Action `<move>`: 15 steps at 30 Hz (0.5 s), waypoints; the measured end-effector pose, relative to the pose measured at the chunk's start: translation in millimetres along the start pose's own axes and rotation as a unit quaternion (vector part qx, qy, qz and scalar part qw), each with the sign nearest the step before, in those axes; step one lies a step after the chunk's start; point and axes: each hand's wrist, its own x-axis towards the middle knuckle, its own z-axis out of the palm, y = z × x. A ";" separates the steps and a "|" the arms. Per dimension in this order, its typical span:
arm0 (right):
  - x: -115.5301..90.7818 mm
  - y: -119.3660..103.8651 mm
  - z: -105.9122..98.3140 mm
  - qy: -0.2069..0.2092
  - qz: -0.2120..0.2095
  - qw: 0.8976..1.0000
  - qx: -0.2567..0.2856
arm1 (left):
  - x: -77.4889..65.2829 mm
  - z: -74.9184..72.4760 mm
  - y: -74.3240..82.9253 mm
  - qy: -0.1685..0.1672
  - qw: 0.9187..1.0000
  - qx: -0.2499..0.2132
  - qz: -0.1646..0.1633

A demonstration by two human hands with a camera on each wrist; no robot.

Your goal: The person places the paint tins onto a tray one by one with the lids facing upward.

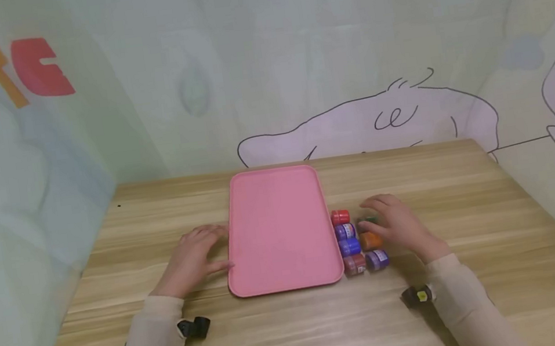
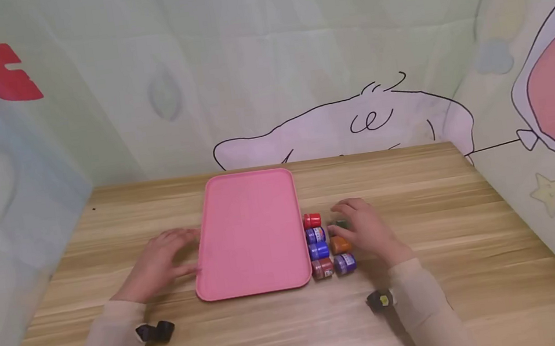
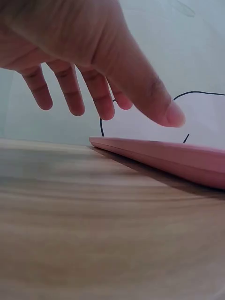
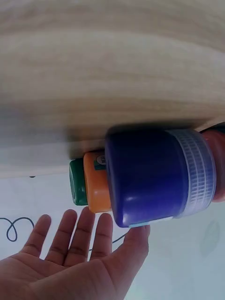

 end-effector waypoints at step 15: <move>-7.3 -24.4 -16.1 -0.020 -0.072 0.997 0.024 | 0.0 5.1 -0.3 -0.015 0.999 -0.009 0.029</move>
